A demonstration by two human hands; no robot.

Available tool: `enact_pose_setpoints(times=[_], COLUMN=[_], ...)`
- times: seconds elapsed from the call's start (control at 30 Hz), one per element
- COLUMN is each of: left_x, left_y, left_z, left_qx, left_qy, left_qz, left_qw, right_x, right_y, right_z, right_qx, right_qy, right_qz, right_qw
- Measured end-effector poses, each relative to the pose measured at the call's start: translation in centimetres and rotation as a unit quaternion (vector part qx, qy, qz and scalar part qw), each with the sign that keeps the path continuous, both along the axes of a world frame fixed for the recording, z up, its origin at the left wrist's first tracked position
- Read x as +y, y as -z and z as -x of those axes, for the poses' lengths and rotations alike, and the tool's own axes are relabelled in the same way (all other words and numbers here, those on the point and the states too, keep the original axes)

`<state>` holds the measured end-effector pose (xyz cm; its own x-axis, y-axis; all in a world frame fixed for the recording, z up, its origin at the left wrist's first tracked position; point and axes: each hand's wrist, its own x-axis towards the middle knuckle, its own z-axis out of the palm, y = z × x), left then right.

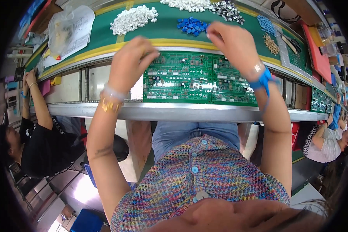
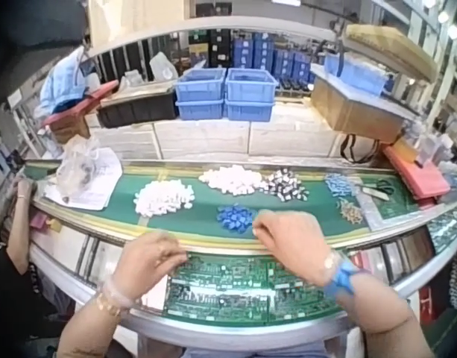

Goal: The person assembles circuit boards along an assembly line by picking electronic components from piles on the workbench and inserting them into the boards by hand.

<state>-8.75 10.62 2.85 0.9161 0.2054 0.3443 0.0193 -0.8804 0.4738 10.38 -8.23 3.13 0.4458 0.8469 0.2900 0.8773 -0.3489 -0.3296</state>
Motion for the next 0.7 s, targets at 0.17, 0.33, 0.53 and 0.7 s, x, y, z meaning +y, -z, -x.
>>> enact_pose_setpoints(times=[0.17, 0.33, 0.53, 0.7], left_x=[3.2, 3.7, 4.3, 4.8], left_y=[3.7, 5.7, 5.7, 5.1], left_z=[-10.8, -15.6, -16.5, -15.5], left_qx=[-0.050, 0.016, 0.030, 0.040], left_qy=[0.001, -0.099, -0.091, -0.044], left_qz=[0.019, -0.080, -0.054, -0.089], left_qw=[0.999, 0.992, 0.994, 0.994], right_x=[7.0, 9.8, 10.0, 8.9], right_y=[4.0, 5.4, 5.3, 5.3], right_z=[-6.3, -7.0, -6.8, -6.7], right_qx=[-0.041, -0.095, -0.118, -0.115], right_qy=[-0.003, 0.032, 0.030, -0.001], right_qz=[-0.013, -0.013, 0.021, -0.032], right_qw=[0.999, 0.995, 0.992, 0.993])
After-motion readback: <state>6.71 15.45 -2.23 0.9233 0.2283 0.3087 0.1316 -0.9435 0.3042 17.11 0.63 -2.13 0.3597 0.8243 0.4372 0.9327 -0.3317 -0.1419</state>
